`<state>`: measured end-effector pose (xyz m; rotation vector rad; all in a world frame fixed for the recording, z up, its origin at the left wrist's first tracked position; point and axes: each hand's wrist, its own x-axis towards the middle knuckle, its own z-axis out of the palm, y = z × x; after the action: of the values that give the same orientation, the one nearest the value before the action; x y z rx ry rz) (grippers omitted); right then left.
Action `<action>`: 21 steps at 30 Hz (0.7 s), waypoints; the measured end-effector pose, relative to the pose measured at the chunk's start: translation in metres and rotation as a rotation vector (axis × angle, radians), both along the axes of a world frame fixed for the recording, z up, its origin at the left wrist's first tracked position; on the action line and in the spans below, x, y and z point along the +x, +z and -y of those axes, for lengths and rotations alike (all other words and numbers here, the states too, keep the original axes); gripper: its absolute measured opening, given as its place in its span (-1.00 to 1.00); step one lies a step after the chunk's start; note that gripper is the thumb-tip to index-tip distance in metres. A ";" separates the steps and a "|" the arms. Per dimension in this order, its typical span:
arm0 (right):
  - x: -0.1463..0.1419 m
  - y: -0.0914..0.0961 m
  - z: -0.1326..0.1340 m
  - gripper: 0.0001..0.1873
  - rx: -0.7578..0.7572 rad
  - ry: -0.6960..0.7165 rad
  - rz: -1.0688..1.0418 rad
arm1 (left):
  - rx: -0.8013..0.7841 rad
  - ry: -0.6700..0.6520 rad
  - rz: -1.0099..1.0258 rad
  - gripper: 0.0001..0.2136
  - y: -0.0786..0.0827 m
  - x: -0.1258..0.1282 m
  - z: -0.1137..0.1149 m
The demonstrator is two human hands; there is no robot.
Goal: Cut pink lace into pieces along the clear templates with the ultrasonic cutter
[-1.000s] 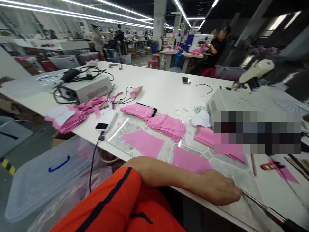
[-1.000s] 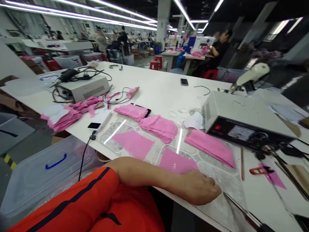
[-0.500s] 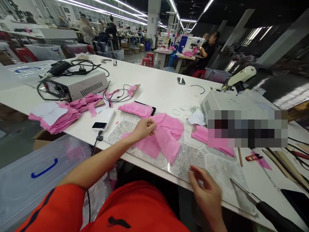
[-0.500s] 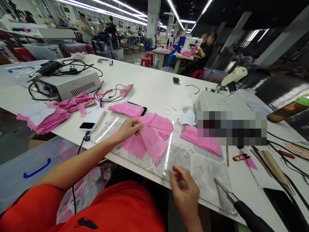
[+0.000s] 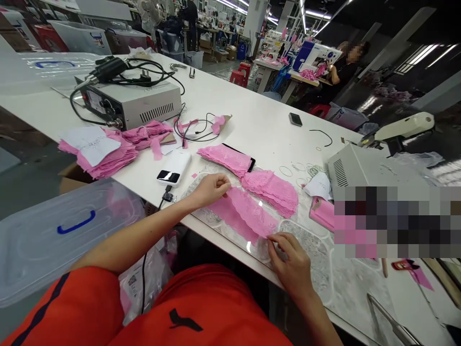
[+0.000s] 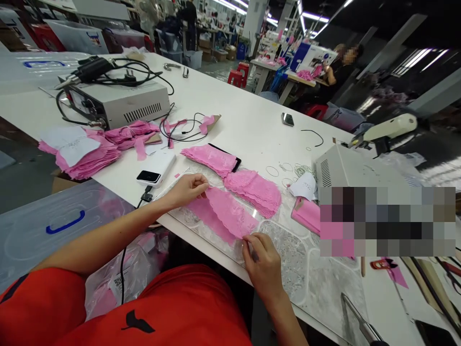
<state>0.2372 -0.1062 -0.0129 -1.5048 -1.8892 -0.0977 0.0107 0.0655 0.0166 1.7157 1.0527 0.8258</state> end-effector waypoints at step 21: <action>-0.016 -0.004 -0.016 -0.85 -0.081 0.195 0.044 | 0.608 -0.254 -0.440 -0.81 -0.025 -0.084 0.020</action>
<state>0.2209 -0.0901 -0.0171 -1.3724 -2.0867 0.0356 -0.0733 0.0450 -0.0083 2.5745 0.8766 0.6531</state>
